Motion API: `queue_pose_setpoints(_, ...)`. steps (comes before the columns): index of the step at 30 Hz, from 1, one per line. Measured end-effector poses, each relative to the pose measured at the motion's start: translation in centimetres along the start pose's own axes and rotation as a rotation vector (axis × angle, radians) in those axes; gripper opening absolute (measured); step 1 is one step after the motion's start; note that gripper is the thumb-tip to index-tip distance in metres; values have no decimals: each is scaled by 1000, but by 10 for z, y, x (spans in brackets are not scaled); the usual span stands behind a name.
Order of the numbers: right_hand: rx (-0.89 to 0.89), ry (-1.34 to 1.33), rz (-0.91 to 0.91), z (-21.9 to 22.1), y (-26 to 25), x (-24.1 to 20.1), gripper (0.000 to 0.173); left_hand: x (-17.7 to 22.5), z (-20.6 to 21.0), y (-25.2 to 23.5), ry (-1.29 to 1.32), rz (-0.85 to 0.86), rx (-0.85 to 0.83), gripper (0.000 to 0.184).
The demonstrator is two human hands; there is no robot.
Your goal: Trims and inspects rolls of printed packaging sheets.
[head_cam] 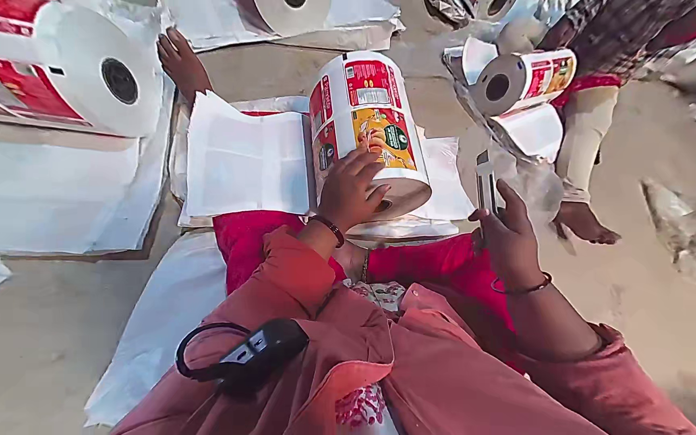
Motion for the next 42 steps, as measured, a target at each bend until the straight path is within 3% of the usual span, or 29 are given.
queue_pose_setpoints(2,20,-88,-32,4,-11,13,58,21,2,-10,-140,41,-15,38)
queue_pose_setpoints(7,18,-219,-99,23,-31,47,54,35,9,-38,-288,-113,-196,37)
queue_pose_setpoints(12,-53,-334,60,27,-33,86,46,43,7,-47,-295,-199,-282,24)
queue_pose_setpoints(20,-117,-499,17,13,-33,73,45,46,2,-49,-316,-297,-229,20)
queue_pose_setpoints(26,-149,-551,0,9,-32,70,44,49,7,-51,-409,-236,-206,21)
queue_pose_setpoints(36,-152,-555,29,12,-31,69,43,57,4,-55,-476,-210,-333,22)
queue_pose_setpoints(42,-134,-566,25,12,-31,72,43,39,-15,-55,-360,-353,-111,27)
Point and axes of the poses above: each hand's wrist, its own y-axis away from the middle knuckle, its own z-axis out of the palm, x = y × z, the point moved 6 cm from there along -y, towards the middle knuckle
